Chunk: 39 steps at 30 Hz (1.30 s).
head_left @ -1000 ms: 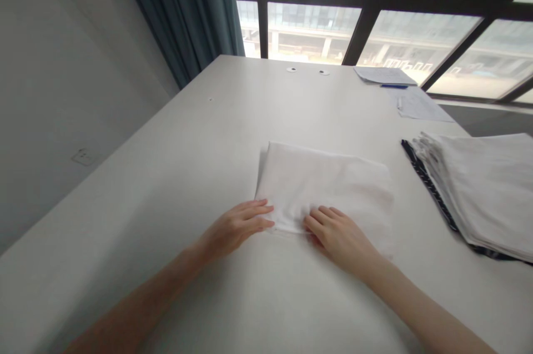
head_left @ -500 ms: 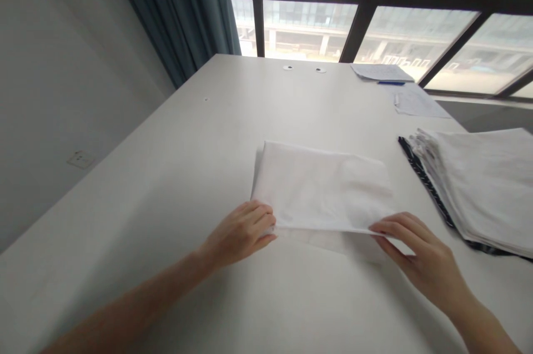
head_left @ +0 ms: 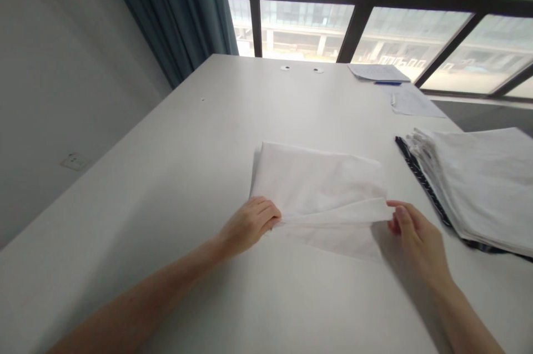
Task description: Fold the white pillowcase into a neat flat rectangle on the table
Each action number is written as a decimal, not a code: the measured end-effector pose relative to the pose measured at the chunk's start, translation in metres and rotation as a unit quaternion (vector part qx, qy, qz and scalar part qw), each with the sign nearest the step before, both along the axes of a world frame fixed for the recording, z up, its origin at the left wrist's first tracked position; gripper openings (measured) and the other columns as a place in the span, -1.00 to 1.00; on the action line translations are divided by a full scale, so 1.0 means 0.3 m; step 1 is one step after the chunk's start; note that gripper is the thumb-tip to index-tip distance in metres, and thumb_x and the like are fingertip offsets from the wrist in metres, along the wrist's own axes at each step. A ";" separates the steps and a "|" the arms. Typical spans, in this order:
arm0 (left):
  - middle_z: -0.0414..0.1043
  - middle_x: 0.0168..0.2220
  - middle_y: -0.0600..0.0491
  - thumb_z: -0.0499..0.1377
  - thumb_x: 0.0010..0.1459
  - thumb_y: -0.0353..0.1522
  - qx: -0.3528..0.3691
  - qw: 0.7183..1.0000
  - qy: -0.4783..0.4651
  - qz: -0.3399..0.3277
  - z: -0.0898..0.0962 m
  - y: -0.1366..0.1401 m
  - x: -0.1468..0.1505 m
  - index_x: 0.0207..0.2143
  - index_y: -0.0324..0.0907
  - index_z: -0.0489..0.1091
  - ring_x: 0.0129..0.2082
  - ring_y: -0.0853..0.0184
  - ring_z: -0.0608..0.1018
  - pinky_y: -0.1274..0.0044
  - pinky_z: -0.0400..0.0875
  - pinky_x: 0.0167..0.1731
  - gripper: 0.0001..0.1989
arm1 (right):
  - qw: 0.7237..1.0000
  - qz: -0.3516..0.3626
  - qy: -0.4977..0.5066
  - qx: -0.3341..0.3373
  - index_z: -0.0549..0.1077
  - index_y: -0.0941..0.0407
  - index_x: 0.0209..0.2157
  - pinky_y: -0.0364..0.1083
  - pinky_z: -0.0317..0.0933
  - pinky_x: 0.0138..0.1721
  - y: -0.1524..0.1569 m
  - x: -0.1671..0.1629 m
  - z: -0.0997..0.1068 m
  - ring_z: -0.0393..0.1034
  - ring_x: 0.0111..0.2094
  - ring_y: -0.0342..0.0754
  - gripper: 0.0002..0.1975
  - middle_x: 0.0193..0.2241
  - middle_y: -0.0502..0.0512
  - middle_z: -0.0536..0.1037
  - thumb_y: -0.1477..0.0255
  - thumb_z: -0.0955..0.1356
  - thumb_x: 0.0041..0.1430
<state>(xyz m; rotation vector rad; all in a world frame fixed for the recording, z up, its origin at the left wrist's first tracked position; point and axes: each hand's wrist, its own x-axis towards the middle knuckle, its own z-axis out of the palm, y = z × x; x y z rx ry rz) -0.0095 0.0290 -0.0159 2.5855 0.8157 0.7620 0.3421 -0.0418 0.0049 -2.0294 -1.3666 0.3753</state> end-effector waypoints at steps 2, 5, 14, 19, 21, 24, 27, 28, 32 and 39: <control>0.44 -0.37 0.00 -0.04 0.37 -0.40 0.014 1.000 0.003 -0.015 0.002 -0.001 -0.003 -0.27 -0.23 0.42 -0.30 0.31 0.43 0.46 0.33 -0.20 -0.74 | 0.999 0.001 0.034 -0.007 0.52 0.09 -0.25 -0.07 0.18 -0.49 -0.001 -0.010 0.003 0.34 -0.56 -0.02 -0.52 -0.62 0.02 0.44 0.04 0.16 0.25; 0.44 -0.35 0.02 0.02 0.35 -0.41 0.043 0.998 0.011 -0.039 0.008 -0.002 -0.006 -0.16 -0.19 0.46 -0.29 0.34 0.42 0.48 0.32 -0.18 -0.79 | 0.997 0.005 0.071 -0.006 0.50 0.09 -0.46 -0.06 0.19 -0.49 0.001 -0.017 0.000 0.35 -0.53 -0.01 -0.51 -0.59 0.07 0.48 0.02 0.19 0.22; 0.41 -0.41 0.08 0.11 0.30 -0.44 0.099 0.994 0.006 -0.048 0.015 -0.010 -0.006 -0.24 -0.15 0.48 -0.30 0.37 0.40 0.51 0.28 -0.17 -0.86 | 0.973 -0.018 0.226 0.030 0.47 0.09 -0.25 -0.18 0.09 -0.57 0.015 -0.028 -0.001 0.23 -0.53 -0.14 -0.58 -0.51 -0.03 0.38 0.11 0.46 -0.10; 0.43 -0.38 0.06 0.08 0.31 -0.48 0.102 0.993 0.005 -0.059 0.006 -0.008 -0.016 -0.25 -0.17 0.46 -0.28 0.36 0.40 0.50 0.28 -0.13 -0.84 | 0.971 0.046 0.236 -0.005 0.46 0.08 -0.25 -0.21 0.08 -0.56 0.017 0.004 -0.011 0.15 -0.55 -0.19 -0.60 -0.55 -0.11 0.23 0.18 0.50 -0.12; 0.44 -0.38 0.07 0.07 0.31 -0.47 0.115 0.991 0.015 -0.069 0.006 -0.005 -0.021 -0.24 -0.17 0.44 -0.29 0.36 0.40 0.48 0.27 -0.12 -0.85 | 0.972 0.069 0.222 -0.017 0.45 0.08 -0.26 -0.19 0.14 -0.51 0.017 0.023 -0.017 0.18 -0.51 -0.16 -0.61 -0.54 -0.09 0.25 0.20 0.50 -0.12; 0.45 -0.37 0.07 0.06 0.33 -0.47 0.138 0.987 0.029 -0.082 0.011 -0.003 -0.028 -0.23 -0.17 0.43 -0.29 0.37 0.40 0.47 0.26 -0.09 -0.84 | 0.973 0.094 0.206 -0.032 0.43 0.07 -0.28 -0.17 0.18 -0.46 0.014 0.040 -0.020 0.21 -0.47 -0.14 -0.65 -0.51 -0.07 0.28 0.20 0.48 -0.09; 0.46 -0.37 0.07 0.03 0.33 -0.49 0.152 0.984 0.023 -0.090 0.021 -0.003 -0.031 -0.22 -0.17 0.43 -0.30 0.36 0.38 0.45 0.24 -0.06 -0.82 | 0.974 0.121 0.187 -0.051 0.42 0.06 -0.30 -0.18 0.10 -0.51 0.010 0.043 -0.013 0.15 -0.52 -0.15 -0.68 -0.56 -0.10 0.21 0.18 0.45 -0.04; 0.46 -0.38 0.07 0.03 0.33 -0.49 0.150 0.984 0.021 -0.092 0.025 -0.004 -0.031 -0.22 -0.18 0.43 -0.30 0.35 0.38 0.44 0.24 -0.05 -0.81 | 0.974 0.130 0.178 -0.058 0.43 0.07 -0.30 -0.18 0.07 -0.53 0.008 0.041 -0.009 0.12 -0.54 -0.16 -0.69 -0.57 -0.12 0.19 0.17 0.44 -0.02; 0.47 -0.40 0.07 0.08 0.31 -0.44 0.087 0.991 0.003 -0.105 0.032 -0.003 -0.030 -0.27 -0.19 0.43 -0.32 0.35 0.41 0.44 0.24 -0.07 -0.87 | 0.977 0.149 0.136 -0.072 0.43 0.08 -0.30 -0.16 0.04 -0.52 0.004 0.029 0.001 0.10 -0.55 -0.16 -0.70 -0.56 -0.10 0.21 0.16 0.39 0.03; 0.43 -0.46 0.11 0.09 0.32 -0.39 -0.036 0.996 -0.041 -0.068 0.008 0.021 -0.032 -0.18 -0.18 0.47 -0.37 0.39 0.44 0.49 0.25 -0.11 -0.84 | 0.984 0.136 0.091 -0.077 0.44 0.08 -0.25 -0.13 0.06 -0.50 0.006 0.012 -0.005 0.13 -0.56 -0.14 -0.70 -0.58 -0.11 0.20 0.18 0.35 0.04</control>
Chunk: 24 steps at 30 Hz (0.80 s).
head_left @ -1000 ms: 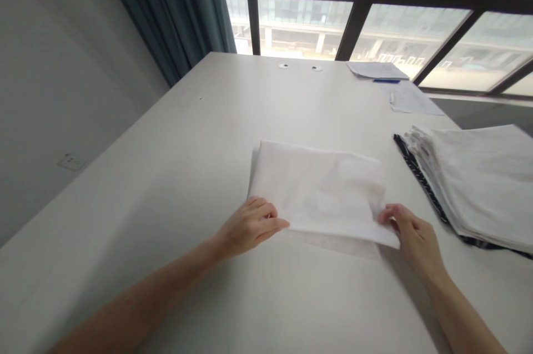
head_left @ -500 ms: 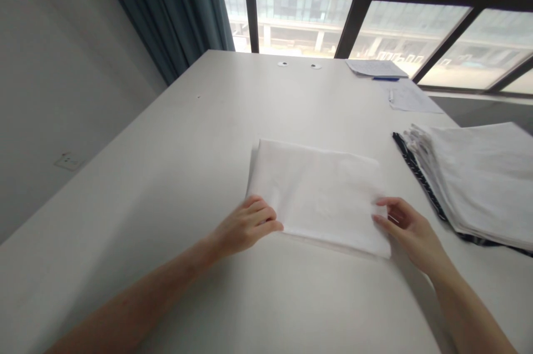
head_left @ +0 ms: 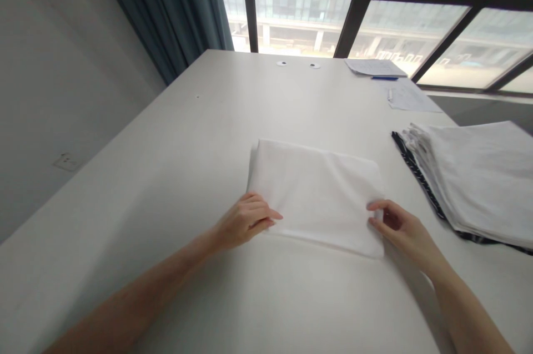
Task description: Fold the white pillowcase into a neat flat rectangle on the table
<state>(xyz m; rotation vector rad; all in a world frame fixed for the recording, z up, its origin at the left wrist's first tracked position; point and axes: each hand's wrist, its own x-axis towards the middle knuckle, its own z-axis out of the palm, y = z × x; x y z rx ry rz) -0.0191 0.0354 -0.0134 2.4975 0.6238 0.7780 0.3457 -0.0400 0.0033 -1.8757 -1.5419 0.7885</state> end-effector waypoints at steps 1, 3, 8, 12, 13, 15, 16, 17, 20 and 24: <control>0.42 -0.46 0.11 0.11 0.31 -0.38 0.003 1.000 0.014 -0.002 -0.001 0.002 0.001 -0.19 -0.17 0.48 -0.36 0.38 0.43 0.49 0.24 -0.11 -0.85 | 1.000 -0.005 -0.006 0.002 0.44 0.08 -0.24 -0.13 0.07 -0.49 0.000 -0.003 0.000 0.14 -0.56 -0.13 -0.69 -0.58 -0.10 0.21 0.17 0.35 0.04; 0.40 -0.46 0.11 0.13 0.29 -0.39 0.014 0.999 0.035 -0.009 -0.001 0.002 0.004 -0.17 -0.15 0.49 -0.33 0.37 0.42 0.48 0.23 -0.10 -0.86 | 0.999 -0.035 -0.021 0.016 0.43 0.08 -0.22 -0.12 0.10 -0.47 0.000 -0.011 0.003 0.19 -0.54 -0.12 -0.66 -0.56 -0.08 0.27 0.15 0.34 0.05; 0.39 -0.34 0.04 0.09 0.26 -0.50 0.062 0.997 0.051 -0.001 0.006 -0.008 0.006 -0.09 -0.06 0.50 -0.28 0.36 0.42 0.47 0.26 -0.10 -0.72 | 0.995 -0.093 -0.018 0.034 0.42 0.08 -0.15 -0.09 0.19 -0.34 -0.006 -0.024 0.011 0.37 -0.38 -0.02 -0.57 -0.45 0.05 0.45 0.07 0.33 0.07; 0.44 -0.08 -0.01 0.09 0.25 -0.53 0.153 0.986 0.070 -0.005 -0.001 -0.025 0.004 -0.04 0.05 0.48 -0.07 0.28 0.43 0.39 0.23 0.04 -0.64 | 0.998 -0.051 -0.026 0.022 0.38 0.07 -0.14 -0.13 0.11 -0.45 -0.009 -0.012 0.009 0.23 -0.55 -0.10 -0.57 -0.60 -0.10 0.29 0.06 0.34 0.07; 0.44 -0.01 0.01 0.07 0.26 -0.53 0.170 0.982 0.077 -0.020 -0.004 -0.028 0.004 -0.02 0.05 0.47 0.00 0.28 0.42 0.37 0.20 0.09 -0.63 | 0.998 -0.045 -0.032 0.019 0.37 0.06 -0.14 -0.13 0.09 -0.47 -0.009 -0.008 0.007 0.19 -0.56 -0.12 -0.57 -0.60 -0.12 0.27 0.06 0.34 0.07; 0.41 0.11 0.05 0.02 0.29 -0.55 0.183 0.977 0.091 -0.056 -0.008 -0.030 0.005 0.01 0.02 0.45 0.12 0.29 0.38 0.37 0.11 0.18 -0.61 | 0.999 -0.034 -0.035 0.004 0.35 0.05 -0.12 -0.14 0.05 -0.49 -0.010 0.002 0.002 0.15 -0.58 -0.14 -0.56 -0.61 -0.14 0.23 0.05 0.36 0.06; 0.39 0.15 0.07 0.00 0.29 -0.57 0.178 0.976 0.099 -0.072 -0.010 -0.029 0.005 0.01 0.00 0.44 0.17 0.29 0.35 0.37 0.06 0.20 -0.59 | 0.999 -0.027 -0.029 -0.010 0.33 0.04 -0.11 -0.15 0.02 -0.51 -0.011 0.007 0.000 0.12 -0.58 -0.14 -0.55 -0.61 -0.15 0.21 0.05 0.36 0.06; 0.37 0.17 0.09 -0.03 0.28 -0.59 0.169 0.976 0.106 -0.084 -0.011 -0.027 0.004 0.01 -0.01 0.44 0.21 0.29 0.31 0.37 0.03 0.22 -0.58 | 0.999 -0.018 -0.014 -0.028 0.32 0.04 -0.10 -0.15 -0.01 -0.53 -0.013 0.011 -0.001 0.10 -0.59 -0.14 -0.54 -0.62 -0.17 0.17 0.05 0.36 0.07; 0.35 0.19 0.15 -0.07 0.24 -0.63 0.130 0.980 0.111 -0.099 -0.012 -0.017 0.001 -0.01 -0.02 0.44 0.27 0.29 0.26 0.37 -0.03 0.25 -0.53 | 0.996 0.012 0.047 -0.073 0.28 0.03 -0.07 -0.17 -0.08 -0.55 -0.019 0.020 0.000 0.04 -0.59 -0.16 -0.53 -0.62 -0.19 0.11 0.04 0.35 0.11; 0.38 0.16 0.13 -0.09 0.22 -0.65 0.081 0.987 0.098 -0.100 -0.005 -0.012 -0.002 0.02 -0.07 0.40 0.27 0.33 0.27 0.40 -0.05 0.25 -0.51 | 0.994 0.034 0.061 -0.080 0.26 0.02 -0.06 -0.17 -0.13 -0.56 -0.025 0.026 0.008 -0.01 -0.59 -0.17 -0.53 -0.61 -0.21 0.05 0.04 0.35 0.12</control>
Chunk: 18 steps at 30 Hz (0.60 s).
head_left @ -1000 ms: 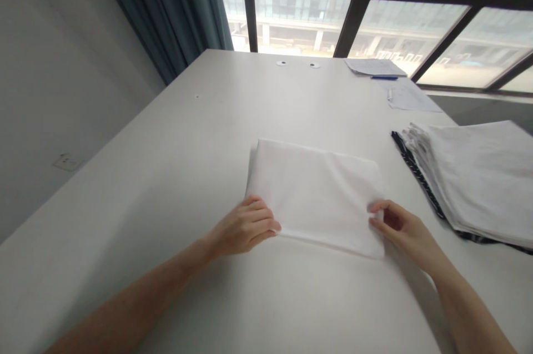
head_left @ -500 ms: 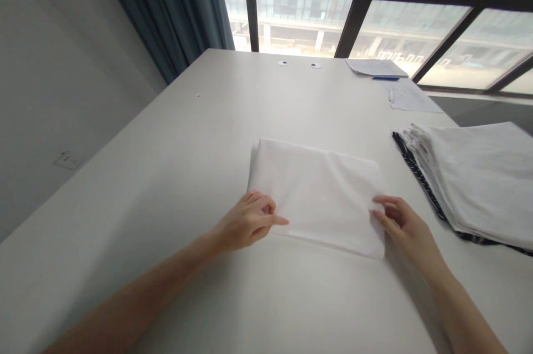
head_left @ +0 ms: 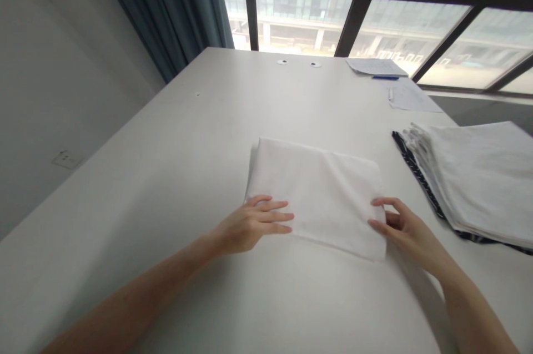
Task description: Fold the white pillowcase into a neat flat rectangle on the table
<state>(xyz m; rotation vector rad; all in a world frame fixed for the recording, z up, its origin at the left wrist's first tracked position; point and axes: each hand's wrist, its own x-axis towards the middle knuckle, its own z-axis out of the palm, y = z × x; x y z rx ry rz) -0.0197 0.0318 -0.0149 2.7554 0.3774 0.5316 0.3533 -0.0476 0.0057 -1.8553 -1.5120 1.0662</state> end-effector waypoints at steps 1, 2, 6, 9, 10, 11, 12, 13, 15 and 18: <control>0.40 0.15 0.11 -0.10 0.23 -0.65 -0.009 1.000 -0.004 0.002 0.003 -0.001 0.001 0.05 -0.09 0.38 0.26 0.33 0.28 0.40 -0.05 0.25 -0.51 | 1.000 0.006 -0.011 0.004 0.26 0.02 -0.07 -0.17 -0.13 -0.56 0.000 0.001 0.001 -0.02 -0.59 -0.17 -0.54 -0.61 -0.21 0.04 0.04 0.34 0.13; 0.41 0.13 0.09 -0.09 0.24 -0.63 -0.017 1.000 -0.008 0.003 0.006 -0.003 0.002 0.07 -0.10 0.36 0.26 0.33 0.29 0.40 -0.04 0.25 -0.52 | 1.000 0.013 -0.028 0.009 0.25 0.02 -0.08 -0.17 -0.12 -0.56 0.000 0.003 0.001 -0.01 -0.59 -0.17 -0.56 -0.61 -0.21 0.04 0.05 0.34 0.13; 0.48 0.07 0.04 -0.02 0.27 -0.55 -0.025 0.999 -0.025 0.011 0.014 -0.010 0.010 0.05 -0.12 0.37 0.22 0.32 0.35 0.38 -0.01 0.25 -0.63 | 0.990 0.026 -0.125 0.056 0.27 0.02 -0.14 -0.14 0.05 -0.50 0.003 0.006 -0.003 0.13 -0.56 -0.13 -0.61 -0.57 -0.15 0.19 0.08 0.35 0.13; 0.52 0.02 0.02 0.03 0.29 -0.52 -0.012 0.999 -0.034 0.016 0.011 -0.010 0.015 0.03 -0.11 0.39 0.20 0.33 0.38 0.39 0.00 0.25 -0.68 | 0.955 -0.002 -0.225 0.193 0.33 0.05 -0.19 -0.08 0.16 -0.40 0.003 -0.023 0.001 0.22 -0.48 -0.08 -0.70 -0.49 -0.06 0.30 0.15 0.36 0.16; 0.52 0.01 0.03 0.04 0.30 -0.50 -0.005 0.999 -0.035 0.016 0.010 -0.009 0.016 0.02 -0.11 0.40 0.19 0.34 0.39 0.40 0.01 0.25 -0.70 | 0.938 0.002 -0.245 0.247 0.35 0.05 -0.22 -0.06 0.18 -0.35 0.002 -0.043 0.004 0.25 -0.44 -0.06 -0.75 -0.47 -0.02 0.32 0.20 0.35 0.18; 0.53 0.00 0.03 0.05 0.30 -0.48 0.003 0.999 -0.037 0.016 0.007 -0.008 0.017 0.01 -0.11 0.40 0.18 0.34 0.40 0.40 0.01 0.25 -0.72 | 0.922 0.023 -0.252 0.293 0.36 0.06 -0.24 -0.04 0.20 -0.31 0.000 -0.067 0.009 0.27 -0.40 -0.04 -0.81 -0.46 0.02 0.35 0.25 0.35 0.20; 0.53 0.00 0.04 0.06 0.31 -0.47 0.012 0.999 -0.040 0.014 0.005 -0.007 0.018 0.00 -0.11 0.41 0.17 0.34 0.41 0.41 0.02 0.25 -0.74 | 0.911 0.062 -0.249 0.322 0.38 0.06 -0.26 -0.03 0.21 -0.27 -0.003 -0.094 0.012 0.29 -0.35 -0.02 -0.87 -0.44 0.05 0.38 0.30 0.34 0.23; 0.54 -0.01 0.05 0.07 0.32 -0.45 0.021 0.999 -0.044 0.011 0.003 -0.005 0.017 -0.01 -0.11 0.41 0.16 0.35 0.42 0.42 0.03 0.25 -0.76 | 0.905 0.114 -0.239 0.332 0.39 0.07 -0.27 -0.03 0.23 -0.25 -0.006 -0.123 0.015 0.31 -0.32 -0.01 -0.91 -0.41 0.08 0.41 0.34 0.33 0.25; 0.55 -0.02 0.08 0.07 0.33 -0.45 0.038 0.998 -0.054 0.008 0.000 -0.004 0.016 -0.02 -0.13 0.42 0.13 0.37 0.45 0.45 0.05 0.25 -0.77 | 0.898 0.222 -0.216 0.312 0.41 0.07 -0.26 -0.04 0.26 -0.24 -0.012 -0.177 0.014 0.34 -0.28 -0.01 -0.92 -0.35 0.11 0.47 0.37 0.32 0.27; 0.55 -0.03 0.08 0.03 0.35 -0.49 0.063 0.996 -0.069 0.007 0.000 -0.004 0.012 -0.03 -0.16 0.42 0.10 0.40 0.48 0.47 0.09 0.24 -0.75 | 0.887 0.311 -0.201 0.276 0.42 0.09 -0.24 -0.05 0.29 -0.24 -0.014 -0.228 -0.001 0.36 -0.27 -0.02 -0.89 -0.32 0.11 0.50 0.36 0.29 0.30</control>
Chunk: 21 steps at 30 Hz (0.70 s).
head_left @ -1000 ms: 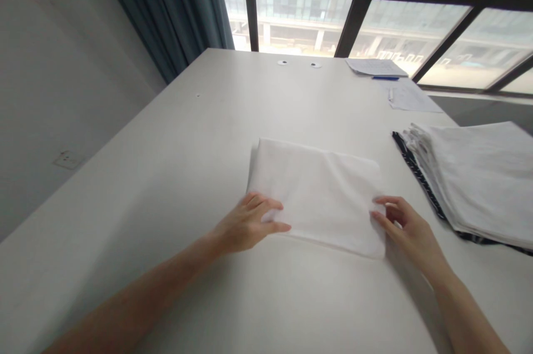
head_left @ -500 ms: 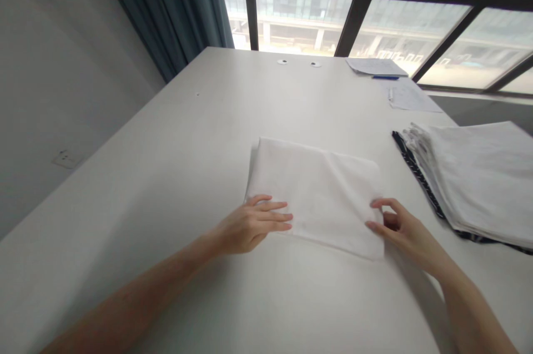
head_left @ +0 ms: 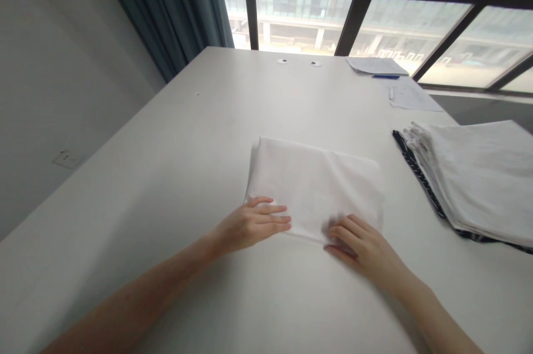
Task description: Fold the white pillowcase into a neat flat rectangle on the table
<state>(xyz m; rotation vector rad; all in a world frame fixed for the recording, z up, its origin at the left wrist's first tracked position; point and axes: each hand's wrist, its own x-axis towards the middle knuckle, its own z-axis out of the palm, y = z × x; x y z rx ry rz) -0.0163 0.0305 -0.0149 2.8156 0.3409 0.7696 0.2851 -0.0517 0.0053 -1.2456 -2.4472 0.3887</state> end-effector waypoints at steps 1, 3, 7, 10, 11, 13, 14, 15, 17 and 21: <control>0.55 -0.04 0.08 0.02 0.35 -0.50 0.009 1.000 -0.005 -0.001 0.001 -0.001 -0.001 -0.03 -0.17 0.43 0.09 0.40 0.49 0.47 0.10 0.23 -0.75 | 1.000 0.007 -0.003 -0.007 0.41 0.09 -0.25 -0.06 0.29 -0.24 0.001 -0.006 -0.006 0.36 -0.28 -0.03 -0.89 -0.33 0.10 0.50 0.37 0.28 0.31; 0.56 -0.04 0.08 0.02 0.35 -0.50 0.022 1.000 -0.018 -0.008 0.003 -0.002 -0.004 -0.04 -0.17 0.44 0.07 0.40 0.50 0.47 0.11 0.23 -0.75 | 1.000 0.008 -0.003 -0.017 0.40 0.09 -0.27 -0.06 0.28 -0.24 0.005 -0.007 -0.016 0.36 -0.30 -0.04 -0.90 -0.36 0.09 0.49 0.42 0.27 0.31; 0.57 -0.08 0.10 -0.01 0.37 -0.50 0.003 0.999 -0.035 -0.017 0.007 -0.001 -0.003 -0.07 -0.13 0.46 0.02 0.44 0.53 0.48 0.15 0.21 -0.73 | 0.998 0.002 0.017 -0.055 0.40 0.09 -0.29 -0.08 0.28 -0.24 0.011 0.008 -0.013 0.37 -0.29 -0.06 -0.91 -0.35 0.09 0.48 0.46 0.27 0.30; 0.61 -0.16 0.11 0.03 0.35 -0.49 -0.041 0.998 -0.047 -0.017 0.005 -0.001 0.001 -0.11 -0.13 0.48 -0.03 0.44 0.57 0.49 0.14 0.21 -0.76 | 0.995 0.006 0.038 -0.092 0.43 0.09 -0.29 -0.10 0.29 -0.24 0.014 0.016 -0.001 0.39 -0.28 -0.07 -0.87 -0.33 0.11 0.49 0.47 0.25 0.31; 0.62 -0.18 0.10 0.06 0.34 -0.47 -0.056 0.997 -0.049 -0.015 0.003 -0.001 0.002 -0.12 -0.13 0.48 -0.05 0.44 0.58 0.49 0.14 0.21 -0.79 | 0.994 0.008 0.043 -0.105 0.44 0.09 -0.29 -0.10 0.29 -0.25 0.015 0.017 0.002 0.39 -0.28 -0.07 -0.85 -0.33 0.11 0.49 0.47 0.24 0.32; 0.62 -0.21 0.09 0.11 0.32 -0.44 -0.084 0.995 -0.046 -0.013 -0.002 0.000 0.005 -0.12 -0.13 0.48 -0.06 0.42 0.58 0.47 0.14 0.20 -0.82 | 0.991 0.010 0.052 -0.124 0.46 0.09 -0.28 -0.10 0.29 -0.26 0.017 0.020 0.006 0.40 -0.29 -0.07 -0.81 -0.33 0.13 0.50 0.46 0.23 0.33; 0.62 -0.22 0.09 0.11 0.32 -0.43 -0.100 0.994 -0.043 -0.012 -0.004 0.001 0.005 -0.11 -0.11 0.48 -0.06 0.41 0.58 0.46 0.15 0.20 -0.82 | 0.990 0.011 0.057 -0.128 0.47 0.09 -0.28 -0.10 0.30 -0.26 0.017 0.022 0.007 0.40 -0.29 -0.07 -0.80 -0.33 0.13 0.50 0.44 0.22 0.34; 0.62 -0.23 0.09 0.11 0.32 -0.42 -0.118 0.992 -0.040 -0.010 -0.006 0.002 0.006 -0.10 -0.10 0.49 -0.06 0.41 0.58 0.46 0.15 0.20 -0.81 | 0.989 0.011 0.062 -0.132 0.48 0.09 -0.28 -0.10 0.30 -0.26 0.018 0.023 0.007 0.40 -0.30 -0.06 -0.79 -0.34 0.13 0.50 0.43 0.22 0.34; 0.63 -0.25 0.10 0.10 0.33 -0.40 -0.157 0.987 -0.035 -0.001 -0.009 0.006 0.005 -0.11 -0.09 0.49 -0.05 0.41 0.58 0.45 0.14 0.20 -0.81 | 0.987 0.007 0.071 -0.147 0.48 0.08 -0.29 -0.10 0.30 -0.27 0.019 0.027 0.007 0.41 -0.30 -0.06 -0.78 -0.33 0.14 0.51 0.40 0.22 0.34; 0.59 -0.13 0.04 0.08 0.33 -0.40 -0.208 0.978 -0.007 0.015 -0.007 0.010 0.004 -0.10 -0.09 0.49 0.11 0.35 0.47 0.40 0.11 0.21 -0.80 | 0.971 -0.001 0.092 -0.219 0.46 0.08 -0.30 -0.12 0.30 -0.27 0.023 0.045 0.013 0.42 -0.29 -0.06 -0.76 -0.31 0.13 0.51 0.34 0.21 0.35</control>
